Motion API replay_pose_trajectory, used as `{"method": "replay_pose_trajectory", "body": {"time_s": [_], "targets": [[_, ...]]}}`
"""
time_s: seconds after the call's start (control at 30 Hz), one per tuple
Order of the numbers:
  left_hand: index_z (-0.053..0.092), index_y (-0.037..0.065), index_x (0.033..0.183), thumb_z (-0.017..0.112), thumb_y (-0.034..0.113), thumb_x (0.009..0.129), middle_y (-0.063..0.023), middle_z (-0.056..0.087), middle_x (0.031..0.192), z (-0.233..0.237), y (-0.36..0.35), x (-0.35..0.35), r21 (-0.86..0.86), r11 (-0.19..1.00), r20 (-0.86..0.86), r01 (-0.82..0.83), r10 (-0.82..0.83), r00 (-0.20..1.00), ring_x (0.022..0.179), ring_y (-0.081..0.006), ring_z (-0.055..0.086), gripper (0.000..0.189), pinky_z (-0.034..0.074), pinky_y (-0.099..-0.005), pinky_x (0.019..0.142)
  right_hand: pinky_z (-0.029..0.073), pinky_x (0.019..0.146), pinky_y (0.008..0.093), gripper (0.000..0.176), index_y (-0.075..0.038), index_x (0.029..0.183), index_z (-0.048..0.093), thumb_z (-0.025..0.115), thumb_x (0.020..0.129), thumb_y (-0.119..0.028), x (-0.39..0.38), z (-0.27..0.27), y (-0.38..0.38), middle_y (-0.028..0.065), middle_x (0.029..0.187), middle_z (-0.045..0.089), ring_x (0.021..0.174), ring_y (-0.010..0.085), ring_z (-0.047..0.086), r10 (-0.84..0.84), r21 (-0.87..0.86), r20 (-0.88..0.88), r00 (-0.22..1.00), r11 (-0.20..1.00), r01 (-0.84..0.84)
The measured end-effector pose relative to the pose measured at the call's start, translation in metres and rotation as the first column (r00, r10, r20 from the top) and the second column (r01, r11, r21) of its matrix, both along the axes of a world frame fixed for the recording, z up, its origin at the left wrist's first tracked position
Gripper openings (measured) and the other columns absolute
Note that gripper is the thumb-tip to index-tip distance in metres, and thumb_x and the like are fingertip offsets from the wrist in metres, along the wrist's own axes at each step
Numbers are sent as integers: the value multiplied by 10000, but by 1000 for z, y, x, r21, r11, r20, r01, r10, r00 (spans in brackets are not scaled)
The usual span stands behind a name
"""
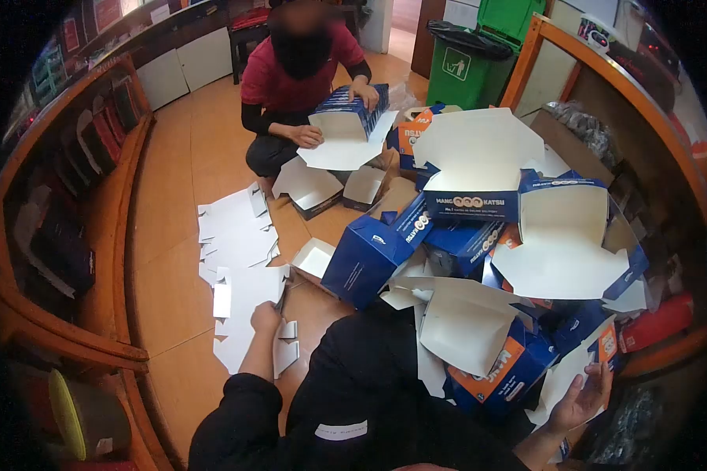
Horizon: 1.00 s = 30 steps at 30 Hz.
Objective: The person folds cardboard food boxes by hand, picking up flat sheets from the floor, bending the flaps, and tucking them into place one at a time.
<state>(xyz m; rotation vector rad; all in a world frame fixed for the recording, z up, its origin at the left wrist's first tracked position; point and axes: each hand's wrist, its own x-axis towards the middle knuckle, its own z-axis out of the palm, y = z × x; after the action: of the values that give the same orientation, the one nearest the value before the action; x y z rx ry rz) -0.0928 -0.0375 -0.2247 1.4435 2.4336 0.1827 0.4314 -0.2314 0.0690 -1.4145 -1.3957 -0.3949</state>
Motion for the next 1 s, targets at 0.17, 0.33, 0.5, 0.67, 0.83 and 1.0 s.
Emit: {"method": "replay_pose_trajectory", "body": {"time_s": [0.17, 0.33, 0.5, 0.67, 0.83, 1.0], "targets": [[611, 52, 715, 742, 332, 642, -121, 625, 691, 12, -3, -44, 26, 996, 193, -84, 78, 978, 669, -279, 619, 317, 469, -376, 591, 340, 899, 354, 421, -18, 1232, 412, 508, 821, -15, 4, -1, -6, 111, 986, 486, 912, 193, 448, -54, 21, 23, 998, 998, 53], [595, 5, 763, 619, 278, 805, -125, 597, 667, -1, 2, -97, 383, 903, 449, -192, -1, 893, 607, -178, 567, 277, 426, -328, 564, 344, 907, 364, 423, -20, 1237, 411, 510, 826, -26, 15, -8, -16, 112, 988, 491, 909, 191, 452, -47, 17, -48, 998, 999, 48], [585, 18, 931, 504, 189, 860, -191, 611, 752, 63, -10, -86, 590, 804, 24, -71, 70, 997, 686, -346, 592, 202, 445, -412, 614, 348, 905, 367, 434, -21, 1249, 405, 516, 829, -32, 16, -11, -20, 114, 1010, 501, 907, 191, 458, -58, 37, -91, 994, 997, 62], [561, 80, 1024, 478, 163, 863, -167, 617, 874, 142, -24, -74, 686, 712, -106, -151, 303, 947, 788, -367, 587, 199, 451, -439, 644, 362, 896, 362, 433, -23, 1254, 403, 511, 834, -28, 18, -10, -27, 123, 1037, 508, 910, 192, 463, -32, 60, -78, 996, 998, 37], [538, 33, 1056, 492, 144, 875, -165, 626, 902, 193, -37, -86, 849, 500, 7, -167, 307, 952, 794, -314, 610, 217, 470, -364, 665, 368, 888, 363, 421, -31, 1246, 411, 507, 836, -25, 22, -11, -33, 124, 1034, 513, 906, 191, 465, -17, 88, -75, 997, 996, 24], [550, -34, 1008, 527, 25, 868, -50, 608, 923, 260, -53, -36, 911, 301, 391, -282, -414, 822, 836, -106, 572, 154, 450, -224, 713, 374, 850, 374, 411, -31, 1205, 446, 546, 807, -53, 8, -10, -29, 125, 990, 521, 880, 212, 473, 65, 109, -136, 989, 993, -50]]}}
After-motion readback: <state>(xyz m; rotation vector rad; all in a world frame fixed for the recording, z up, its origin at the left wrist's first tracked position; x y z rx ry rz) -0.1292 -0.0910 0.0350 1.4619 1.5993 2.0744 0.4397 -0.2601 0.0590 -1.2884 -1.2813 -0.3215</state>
